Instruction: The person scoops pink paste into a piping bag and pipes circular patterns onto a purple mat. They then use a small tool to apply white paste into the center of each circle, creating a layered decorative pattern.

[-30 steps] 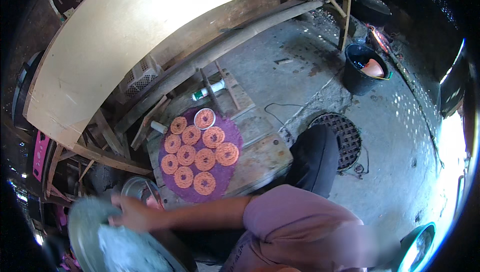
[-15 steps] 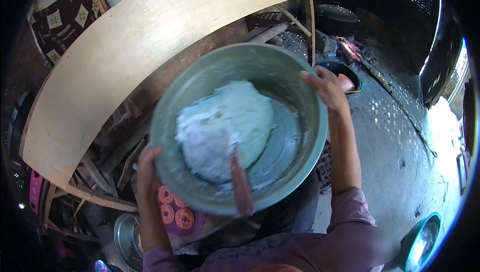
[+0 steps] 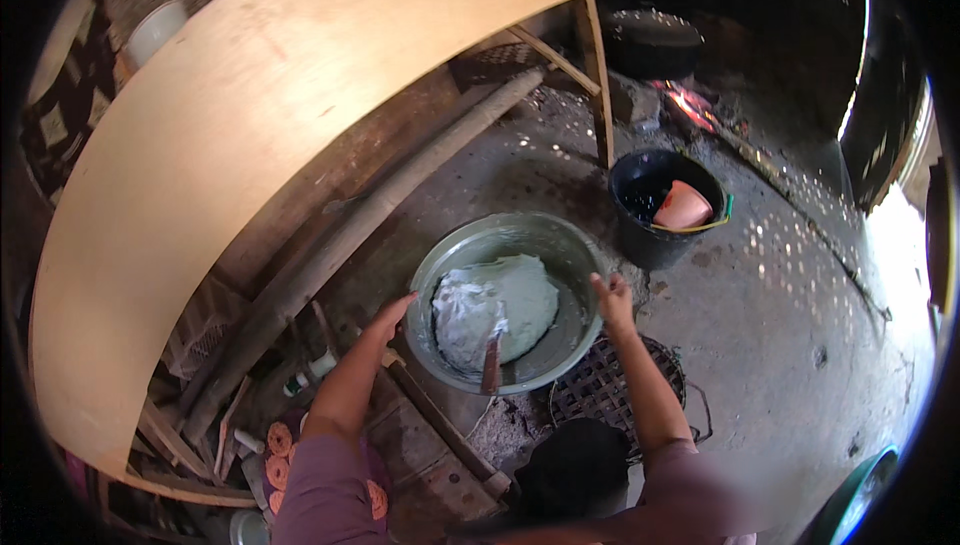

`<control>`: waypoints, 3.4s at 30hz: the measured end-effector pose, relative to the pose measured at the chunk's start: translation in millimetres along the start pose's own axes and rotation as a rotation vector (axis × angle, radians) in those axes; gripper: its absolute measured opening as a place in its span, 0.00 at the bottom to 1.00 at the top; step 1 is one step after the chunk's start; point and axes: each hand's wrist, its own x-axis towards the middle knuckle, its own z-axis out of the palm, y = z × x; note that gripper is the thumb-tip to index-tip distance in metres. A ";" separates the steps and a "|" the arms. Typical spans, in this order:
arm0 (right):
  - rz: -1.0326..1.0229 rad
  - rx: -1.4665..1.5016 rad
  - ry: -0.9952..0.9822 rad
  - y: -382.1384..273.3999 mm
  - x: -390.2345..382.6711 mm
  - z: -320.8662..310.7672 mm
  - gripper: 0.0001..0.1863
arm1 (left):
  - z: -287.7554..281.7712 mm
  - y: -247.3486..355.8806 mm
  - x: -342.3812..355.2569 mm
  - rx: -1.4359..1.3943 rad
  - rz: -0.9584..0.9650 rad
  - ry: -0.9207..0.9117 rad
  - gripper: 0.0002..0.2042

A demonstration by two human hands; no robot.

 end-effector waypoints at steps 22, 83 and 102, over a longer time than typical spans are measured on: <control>1.142 0.056 0.945 180.8 -289.6 -186.6 0.26 | 187.5 -70.5 -163.3 -0.818 -0.614 -0.188 0.27; 0.433 -1.381 -0.026 44.9 -194.1 -187.4 0.35 | -88.1 -249.5 -489.0 -0.525 0.524 0.634 0.15; -0.334 -0.617 -1.089 -171.5 -326.4 119.9 0.20 | -188.5 -494.4 -505.9 -0.086 0.090 0.978 0.25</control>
